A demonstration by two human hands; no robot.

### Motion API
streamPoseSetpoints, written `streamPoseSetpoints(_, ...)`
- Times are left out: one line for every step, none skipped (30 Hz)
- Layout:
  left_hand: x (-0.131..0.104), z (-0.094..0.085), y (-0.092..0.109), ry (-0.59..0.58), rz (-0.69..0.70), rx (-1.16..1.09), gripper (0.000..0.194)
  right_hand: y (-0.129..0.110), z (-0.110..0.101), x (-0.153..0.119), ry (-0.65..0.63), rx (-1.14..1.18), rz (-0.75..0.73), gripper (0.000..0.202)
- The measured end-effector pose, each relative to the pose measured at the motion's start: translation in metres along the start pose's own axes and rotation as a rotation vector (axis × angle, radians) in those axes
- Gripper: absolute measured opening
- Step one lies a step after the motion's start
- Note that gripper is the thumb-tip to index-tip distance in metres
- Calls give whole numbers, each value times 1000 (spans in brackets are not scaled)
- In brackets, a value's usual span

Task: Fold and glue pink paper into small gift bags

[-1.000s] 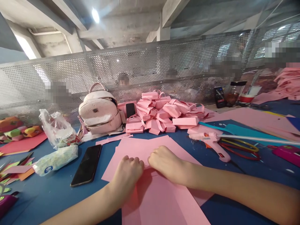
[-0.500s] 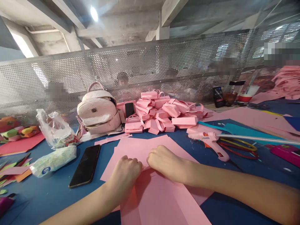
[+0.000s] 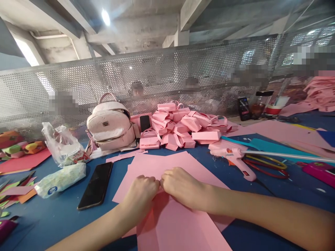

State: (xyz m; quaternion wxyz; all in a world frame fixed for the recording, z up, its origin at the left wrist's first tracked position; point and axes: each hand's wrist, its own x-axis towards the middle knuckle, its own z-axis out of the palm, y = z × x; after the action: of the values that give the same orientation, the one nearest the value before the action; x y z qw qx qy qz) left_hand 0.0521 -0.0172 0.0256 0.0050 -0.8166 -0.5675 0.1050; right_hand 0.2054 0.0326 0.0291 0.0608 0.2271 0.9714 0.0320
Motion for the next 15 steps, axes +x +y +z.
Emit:
streamPoseSetpoints(0, 1, 0, 4, 3, 1, 20, 1, -1, 0, -4, -1, 7, 17)
streamPoseSetpoints(-1, 1, -1, 10, 7, 3, 20, 2, -3, -1, -8, -3, 15, 16)
streamPoseSetpoints(-1, 1, -1, 15, 10, 6, 20, 4, -5, -1, -14, -6, 22, 15)
streamPoseSetpoints(-2, 0, -2, 21, 13, 10, 20, 5, -6, -2, -20, -10, 26, 14)
streamPoseSetpoints(-3, -1, -2, 25, 15, 14, 20, 6, -7, -2, -26, -15, 26, 14)
streamPoseSetpoints(-4, -2, -3, 27, 17, 18, 20, 6, -8, -3, -31, -21, 24, 15)
streamPoseSetpoints(-4, -2, -3, 29, 19, 22, 20, 5, -9, -3, -36, -26, 19, 16)
streamPoseSetpoints(-4, -3, -3, 31, 20, 25, 20, 5, -9, -3, -39, -31, 14, 17)
streamPoseSetpoints(-4, -4, -3, 31, 21, 28, 20, 3, -8, -3, -42, -35, 10, 17)
streamPoseSetpoints(-4, -4, -2, 31, 22, 31, 19, 2, -8, -3, -43, -39, 6, 17)
streamPoseSetpoints(-3, -4, -2, 30, 26, 34, 18, 0, -7, -2, -44, -43, 4, 16)
streamPoseSetpoints(-3, -4, -1, 30, 30, 38, 18, -2, -5, -2, -46, -48, 3, 16)
streamPoseSetpoints(-2, -4, 0, 29, 38, 42, 17, -4, -4, -1, -49, -54, 3, 16)
streamPoseSetpoints(-2, -4, 0, 30, 46, 47, 17, -5, -3, -1, -53, -61, 4, 16)
streamPoseSetpoints(-2, -4, 1, 32, 54, 54, 17, -6, -3, -1, -56, -67, 5, 15)
